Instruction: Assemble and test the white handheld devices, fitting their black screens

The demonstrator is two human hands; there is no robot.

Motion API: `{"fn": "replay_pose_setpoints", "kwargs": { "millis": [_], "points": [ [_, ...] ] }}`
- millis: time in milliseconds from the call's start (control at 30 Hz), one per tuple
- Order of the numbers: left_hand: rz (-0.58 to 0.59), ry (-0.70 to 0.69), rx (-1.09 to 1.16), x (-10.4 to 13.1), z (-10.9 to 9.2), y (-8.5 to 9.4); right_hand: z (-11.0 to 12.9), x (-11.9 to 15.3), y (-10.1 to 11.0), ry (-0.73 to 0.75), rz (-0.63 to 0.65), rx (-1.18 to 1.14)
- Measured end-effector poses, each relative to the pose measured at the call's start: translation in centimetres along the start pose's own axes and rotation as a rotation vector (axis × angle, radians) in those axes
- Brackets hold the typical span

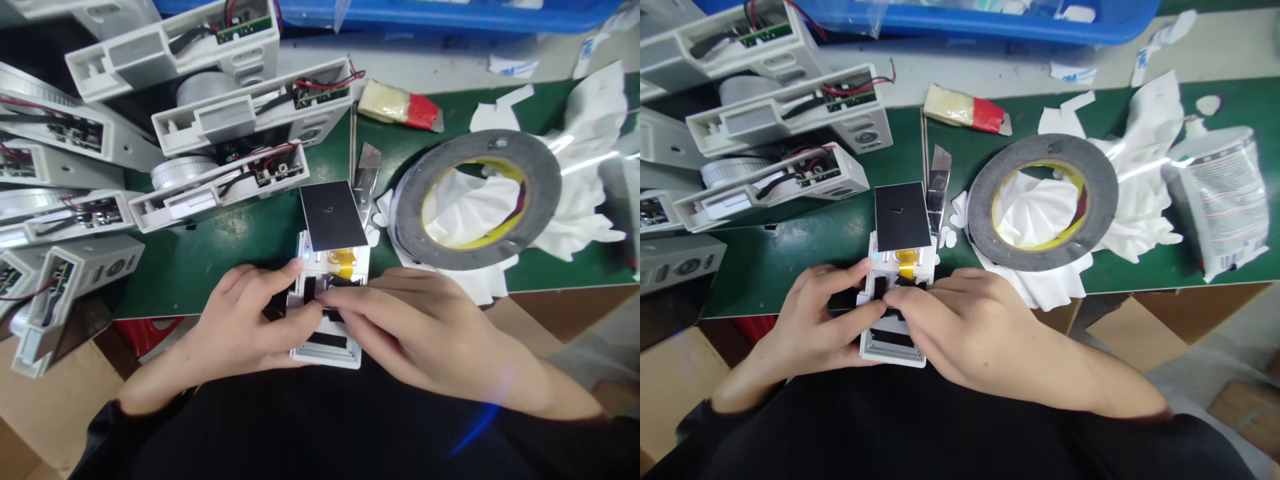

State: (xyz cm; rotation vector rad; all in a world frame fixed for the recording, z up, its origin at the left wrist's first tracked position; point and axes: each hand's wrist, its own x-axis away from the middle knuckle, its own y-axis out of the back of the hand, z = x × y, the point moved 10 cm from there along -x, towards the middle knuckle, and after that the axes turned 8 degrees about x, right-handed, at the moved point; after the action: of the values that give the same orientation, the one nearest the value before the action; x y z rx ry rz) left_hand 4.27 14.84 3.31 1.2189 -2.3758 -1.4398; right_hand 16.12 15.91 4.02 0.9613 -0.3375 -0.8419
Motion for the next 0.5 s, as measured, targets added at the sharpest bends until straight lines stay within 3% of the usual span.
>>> {"fn": "replay_pose_setpoints", "kwargs": {
  "millis": [133, 333, 500],
  "points": [
    [0.068, -0.016, -0.021, -0.4, -0.1, -0.1, -0.7, 0.1, 0.3, -0.075, -0.022, -0.107],
    [0.135, -0.041, -0.025, -0.9, -0.4, -0.4, -2.5, 1.8, 2.3, -0.359, -0.187, -0.194],
    [0.134, -0.030, -0.014, -0.9, -0.4, -0.5, -1.9, 1.3, 1.5, -0.416, -0.108, -0.065]
  ]
}}
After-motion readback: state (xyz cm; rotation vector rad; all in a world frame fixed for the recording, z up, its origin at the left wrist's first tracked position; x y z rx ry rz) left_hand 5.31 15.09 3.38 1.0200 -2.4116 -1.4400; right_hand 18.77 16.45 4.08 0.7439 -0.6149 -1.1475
